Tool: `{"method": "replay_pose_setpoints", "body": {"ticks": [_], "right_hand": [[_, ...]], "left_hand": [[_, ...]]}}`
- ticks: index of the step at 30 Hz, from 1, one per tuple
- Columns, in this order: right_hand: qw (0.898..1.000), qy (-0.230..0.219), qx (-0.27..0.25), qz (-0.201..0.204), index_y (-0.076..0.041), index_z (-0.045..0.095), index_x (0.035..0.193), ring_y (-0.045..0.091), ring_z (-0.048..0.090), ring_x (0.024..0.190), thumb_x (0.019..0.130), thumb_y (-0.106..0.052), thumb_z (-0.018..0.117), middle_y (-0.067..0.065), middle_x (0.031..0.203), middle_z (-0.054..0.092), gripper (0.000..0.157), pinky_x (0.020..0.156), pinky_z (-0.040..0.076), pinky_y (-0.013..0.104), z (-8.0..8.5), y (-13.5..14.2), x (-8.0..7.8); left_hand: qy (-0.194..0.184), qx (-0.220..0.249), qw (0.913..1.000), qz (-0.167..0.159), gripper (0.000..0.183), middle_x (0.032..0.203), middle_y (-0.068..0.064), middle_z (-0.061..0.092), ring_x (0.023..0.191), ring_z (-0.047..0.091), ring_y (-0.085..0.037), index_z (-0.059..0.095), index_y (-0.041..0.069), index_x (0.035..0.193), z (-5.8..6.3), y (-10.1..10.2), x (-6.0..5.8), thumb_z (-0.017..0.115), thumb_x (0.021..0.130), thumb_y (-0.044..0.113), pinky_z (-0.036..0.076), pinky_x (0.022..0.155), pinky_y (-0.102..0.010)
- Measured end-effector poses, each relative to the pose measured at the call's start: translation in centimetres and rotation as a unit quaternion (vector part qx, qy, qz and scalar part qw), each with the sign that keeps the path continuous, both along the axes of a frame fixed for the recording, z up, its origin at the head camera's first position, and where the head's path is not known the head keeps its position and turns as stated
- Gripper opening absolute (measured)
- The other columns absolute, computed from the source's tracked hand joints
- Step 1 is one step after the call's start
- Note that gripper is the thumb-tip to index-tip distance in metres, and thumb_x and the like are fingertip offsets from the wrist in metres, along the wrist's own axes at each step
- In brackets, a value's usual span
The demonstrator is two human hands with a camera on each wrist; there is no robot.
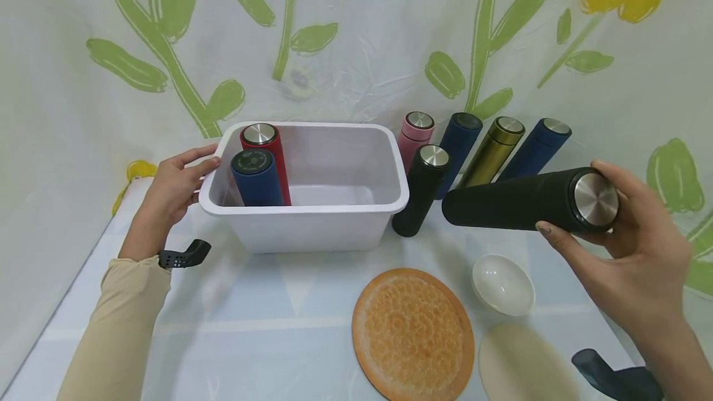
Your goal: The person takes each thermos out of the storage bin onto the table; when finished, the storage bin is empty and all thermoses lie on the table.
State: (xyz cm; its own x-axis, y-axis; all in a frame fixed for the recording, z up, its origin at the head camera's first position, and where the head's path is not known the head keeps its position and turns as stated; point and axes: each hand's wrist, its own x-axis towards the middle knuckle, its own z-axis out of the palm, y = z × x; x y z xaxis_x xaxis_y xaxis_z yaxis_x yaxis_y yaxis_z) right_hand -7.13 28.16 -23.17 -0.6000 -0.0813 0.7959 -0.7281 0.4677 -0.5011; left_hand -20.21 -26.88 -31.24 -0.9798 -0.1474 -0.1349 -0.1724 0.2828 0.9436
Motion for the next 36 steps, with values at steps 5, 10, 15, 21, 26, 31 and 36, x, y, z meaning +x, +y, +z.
{"method": "replay_pose_setpoints", "body": {"ticks": [5, 10, 15, 21, 26, 31, 36], "right_hand": [[0.998, -0.022, 0.038, -0.045, 0.012, 0.051, 0.137, 0.008, 0.064, 0.092, 0.071, -0.004, 0.088, 0.006, 0.119, 0.061, 0.078, 0.075, 0.051, 0.01, -0.2, 1.0, -0.8], [0.996, -0.032, 0.05, -0.07, 0.008, 0.052, 0.138, 0.005, 0.065, 0.09, 0.054, 0.029, 0.079, 0.003, 0.116, 0.062, 0.091, 0.074, 0.051, 0.01, -0.6, 1.6, -1.5], [0.994, -0.037, 0.059, -0.089, 0.004, 0.052, 0.14, 0.002, 0.065, 0.092, 0.053, 0.032, 0.078, -0.001, 0.116, 0.062, 0.095, 0.074, 0.05, 0.01, -0.7, 2.1, -2.0], [0.993, -0.04, 0.064, -0.095, 0.002, 0.053, 0.14, 0.002, 0.065, 0.091, 0.054, 0.031, 0.079, -0.001, 0.114, 0.062, 0.095, 0.074, 0.051, 0.01, -0.9, 2.3, -2.5], [0.993, -0.048, 0.059, -0.096, -0.001, 0.054, 0.14, 0.003, 0.065, 0.091, 0.055, 0.029, 0.08, 0.002, 0.114, 0.064, 0.094, 0.073, 0.051, 0.01, -1.4, 2.1, -3.2], [0.991, -0.052, 0.069, -0.1, -0.003, 0.054, 0.142, 0.001, 0.065, 0.092, 0.057, 0.027, 0.081, 0.001, 0.115, 0.063, 0.093, 0.073, 0.051, 0.01, -1.7, 2.1, -3.7], [0.989, -0.057, 0.079, -0.109, -0.003, 0.053, 0.142, -0.002, 0.063, 0.094, 0.058, 0.024, 0.083, -0.004, 0.117, 0.062, 0.093, 0.072, 0.05, 0.008, -2.2, 2.2, -4.6]], "left_hand": [[-0.001, 0.0, 1.0, -0.006, 0.068, 0.149, -0.016, 0.04, 0.096, 0.06, -0.01, 0.038, 0.02, 0.156, 0.1, 0.0, 0.1, 0.058, 0.098, 0.049, 0.056, 0.074, -0.024], [0.005, -0.008, 0.9999, -0.01, 0.068, 0.149, -0.017, 0.041, 0.094, 0.061, -0.007, 0.039, 0.018, 0.155, -0.1, -0.2, 0.1, 0.058, 0.098, 0.049, 0.057, 0.073, -0.025], [0.008, -0.017, 0.9998, -0.009, 0.068, 0.149, -0.017, 0.041, 0.097, 0.059, -0.009, 0.039, 0.018, 0.155, -0.2, -0.3, -0.1, 0.058, 0.098, 0.05, 0.056, 0.073, -0.024], [0.009, -0.011, 0.9999, -0.006, 0.064, 0.135, -0.005, 0.05, 0.092, 0.06, -0.005, 0.042, 0.017, 0.154, -0.1, -0.5, 0.0, 0.059, 0.099, 0.045, 0.055, 0.07, -0.022], [0.007, -0.009, 0.9999, -0.002, 0.063, 0.136, -0.005, 0.049, 0.091, 0.059, -0.005, 0.042, 0.017, 0.154, -0.2, -0.7, 0.1, 0.059, 0.099, 0.044, 0.055, 0.07, -0.021], [0.014, -0.003, 0.9999, -0.002, 0.062, 0.126, 0.003, 0.053, 0.088, 0.061, -0.003, 0.044, 0.016, 0.153, -0.3, -0.9, 0.0, 0.061, 0.099, 0.042, 0.056, 0.069, -0.022], [0.018, -0.012, 0.9998, 0.0, 0.064, 0.128, 0.001, 0.052, 0.088, 0.061, -0.002, 0.043, 0.015, 0.153, -0.4, -0.9, -0.1, 0.06, 0.099, 0.044, 0.055, 0.069, -0.022]]}}
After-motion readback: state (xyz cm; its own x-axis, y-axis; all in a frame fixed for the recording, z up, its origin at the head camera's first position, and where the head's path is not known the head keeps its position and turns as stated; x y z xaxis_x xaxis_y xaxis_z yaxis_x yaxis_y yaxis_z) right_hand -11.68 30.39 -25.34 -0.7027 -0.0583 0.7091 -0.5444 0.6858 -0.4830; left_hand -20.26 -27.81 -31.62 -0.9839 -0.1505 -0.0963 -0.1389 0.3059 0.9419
